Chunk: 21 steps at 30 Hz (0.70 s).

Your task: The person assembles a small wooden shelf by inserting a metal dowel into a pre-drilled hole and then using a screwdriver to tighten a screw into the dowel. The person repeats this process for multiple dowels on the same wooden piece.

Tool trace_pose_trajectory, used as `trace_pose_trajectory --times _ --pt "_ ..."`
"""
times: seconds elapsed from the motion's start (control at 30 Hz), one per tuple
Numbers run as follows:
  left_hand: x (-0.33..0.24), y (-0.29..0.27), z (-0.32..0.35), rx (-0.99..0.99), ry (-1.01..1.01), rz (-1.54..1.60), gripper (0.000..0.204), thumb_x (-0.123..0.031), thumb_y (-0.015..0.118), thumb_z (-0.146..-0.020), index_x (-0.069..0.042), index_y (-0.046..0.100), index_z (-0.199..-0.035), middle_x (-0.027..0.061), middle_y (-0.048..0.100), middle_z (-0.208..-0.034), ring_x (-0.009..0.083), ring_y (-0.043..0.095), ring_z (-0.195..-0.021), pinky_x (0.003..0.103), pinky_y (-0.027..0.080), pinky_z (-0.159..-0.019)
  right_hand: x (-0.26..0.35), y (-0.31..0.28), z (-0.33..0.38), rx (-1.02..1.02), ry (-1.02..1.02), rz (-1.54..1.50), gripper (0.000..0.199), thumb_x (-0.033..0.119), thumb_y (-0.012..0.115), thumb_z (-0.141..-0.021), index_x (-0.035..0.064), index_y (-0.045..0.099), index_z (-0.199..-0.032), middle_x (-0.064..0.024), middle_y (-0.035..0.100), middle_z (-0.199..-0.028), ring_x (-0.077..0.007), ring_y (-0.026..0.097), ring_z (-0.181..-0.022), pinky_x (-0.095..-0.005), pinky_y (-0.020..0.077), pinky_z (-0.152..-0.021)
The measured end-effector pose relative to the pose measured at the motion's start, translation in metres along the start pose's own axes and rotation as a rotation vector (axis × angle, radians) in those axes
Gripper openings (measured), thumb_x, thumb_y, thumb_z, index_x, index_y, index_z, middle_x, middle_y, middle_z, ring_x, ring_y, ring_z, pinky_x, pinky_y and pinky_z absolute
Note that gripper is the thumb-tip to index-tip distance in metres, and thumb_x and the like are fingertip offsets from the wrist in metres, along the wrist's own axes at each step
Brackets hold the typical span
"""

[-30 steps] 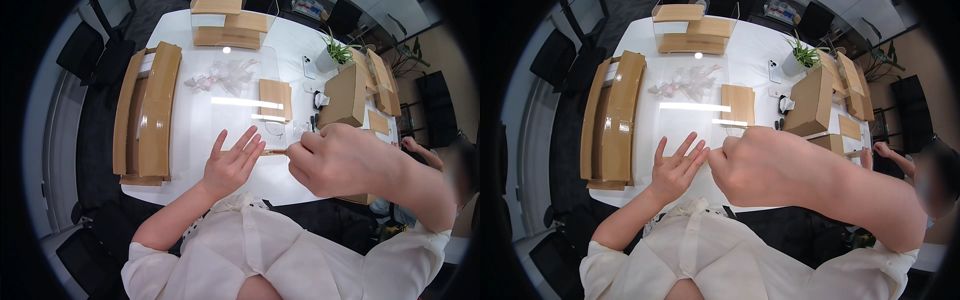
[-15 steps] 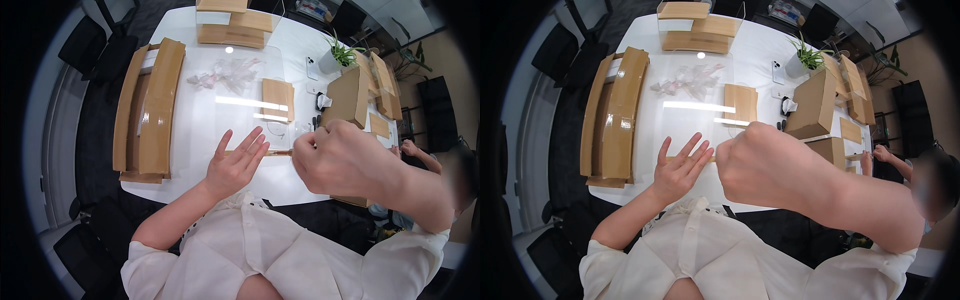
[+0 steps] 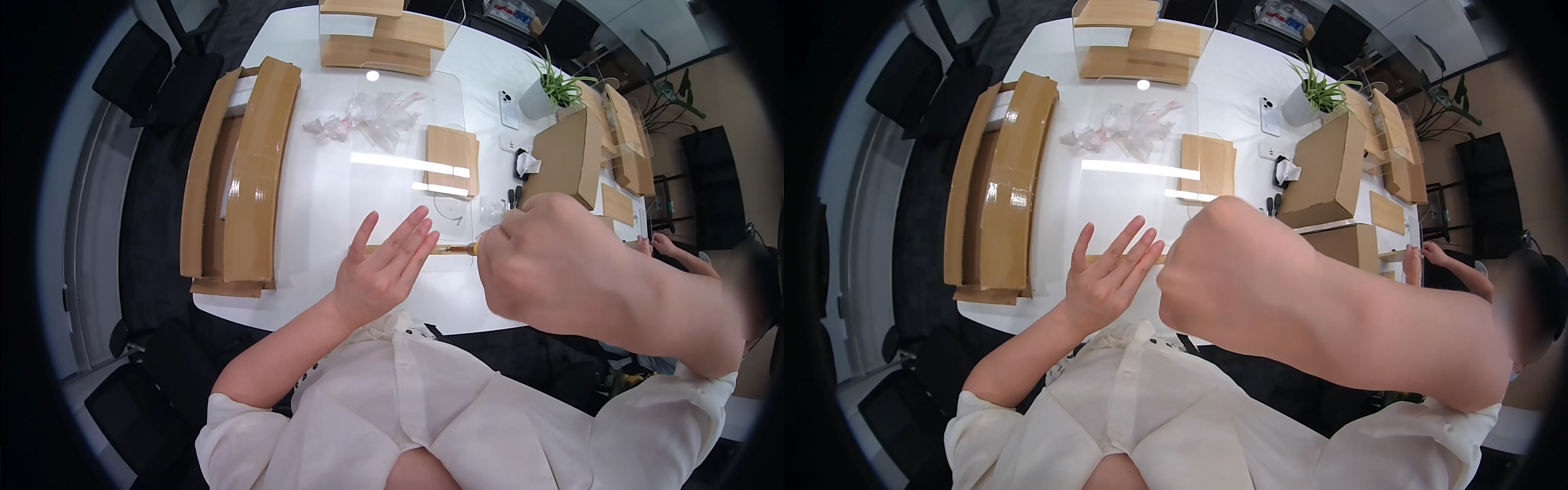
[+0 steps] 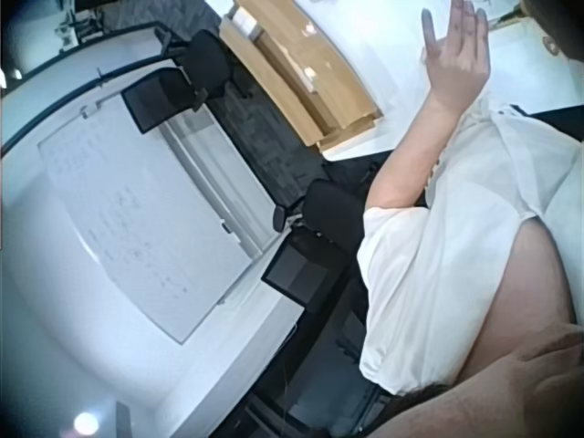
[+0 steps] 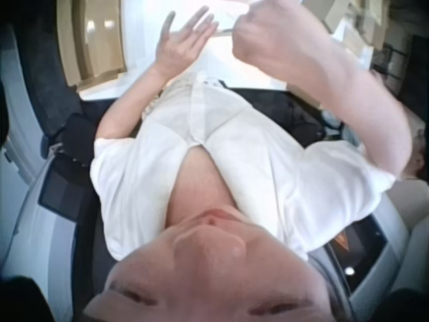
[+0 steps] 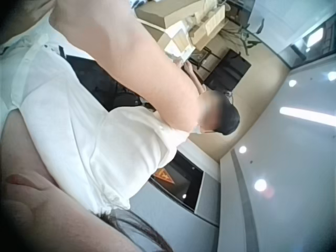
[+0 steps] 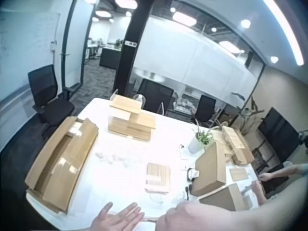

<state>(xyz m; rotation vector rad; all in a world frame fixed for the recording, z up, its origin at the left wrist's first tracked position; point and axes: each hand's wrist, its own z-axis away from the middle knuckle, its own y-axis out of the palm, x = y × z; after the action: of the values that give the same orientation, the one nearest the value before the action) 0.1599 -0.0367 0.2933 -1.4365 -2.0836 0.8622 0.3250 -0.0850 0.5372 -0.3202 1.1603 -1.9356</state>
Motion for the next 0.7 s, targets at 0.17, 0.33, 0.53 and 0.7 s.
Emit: trace_pose_trajectory --times 0.17,0.33,0.53,0.7 --pt "0.0 0.003 0.004 -0.006 -0.008 0.001 0.025 -0.011 0.062 -0.095 -0.015 0.074 -0.117 0.0011 0.07 -0.131 0.0116 0.059 -0.132 0.055 0.023 -0.124 0.002 0.003 -0.001 -0.103 0.29 -0.366 0.013 0.006 0.073 -0.068 0.0012 0.062 -0.067 -0.0056 0.055 -0.058 -0.0228 0.065 -0.054 -0.0342 0.0493 -0.049" --pt "0.002 0.002 -0.001 -0.002 0.0 -0.01 0.025 -0.01 0.062 -0.095 -0.015 0.074 -0.116 0.0017 0.069 -0.131 0.012 0.058 -0.132 0.055 0.023 -0.124 0.004 0.016 -0.001 -0.142 0.204 -0.133 0.008 0.007 0.072 -0.073 0.0025 0.066 -0.071 -0.0072 0.064 -0.076 -0.0183 0.067 -0.076 -0.0324 0.0514 -0.054" --pt "0.002 0.002 0.001 0.002 0.008 -0.014 0.025 -0.01 0.062 -0.094 -0.015 0.075 -0.116 0.001 0.07 -0.13 0.0117 0.059 -0.132 0.055 0.023 -0.124 -0.013 0.024 0.006 -0.275 -0.269 0.559 0.009 0.008 0.07 -0.07 0.0008 0.068 -0.075 -0.0024 0.057 -0.078 -0.0172 0.055 -0.078 -0.0282 0.0497 -0.062" --pt "0.0 0.002 0.001 -0.01 0.013 -0.014 0.025 -0.01 0.062 -0.094 -0.015 0.075 -0.116 0.0014 0.071 -0.129 0.0114 0.059 -0.132 0.055 0.022 -0.124 -0.004 0.021 0.009 -0.152 -0.159 0.37 0.008 0.006 0.07 -0.07 -0.0004 0.066 -0.071 -0.0048 0.061 -0.075 -0.0177 0.061 -0.069 -0.0306 0.0509 -0.058"
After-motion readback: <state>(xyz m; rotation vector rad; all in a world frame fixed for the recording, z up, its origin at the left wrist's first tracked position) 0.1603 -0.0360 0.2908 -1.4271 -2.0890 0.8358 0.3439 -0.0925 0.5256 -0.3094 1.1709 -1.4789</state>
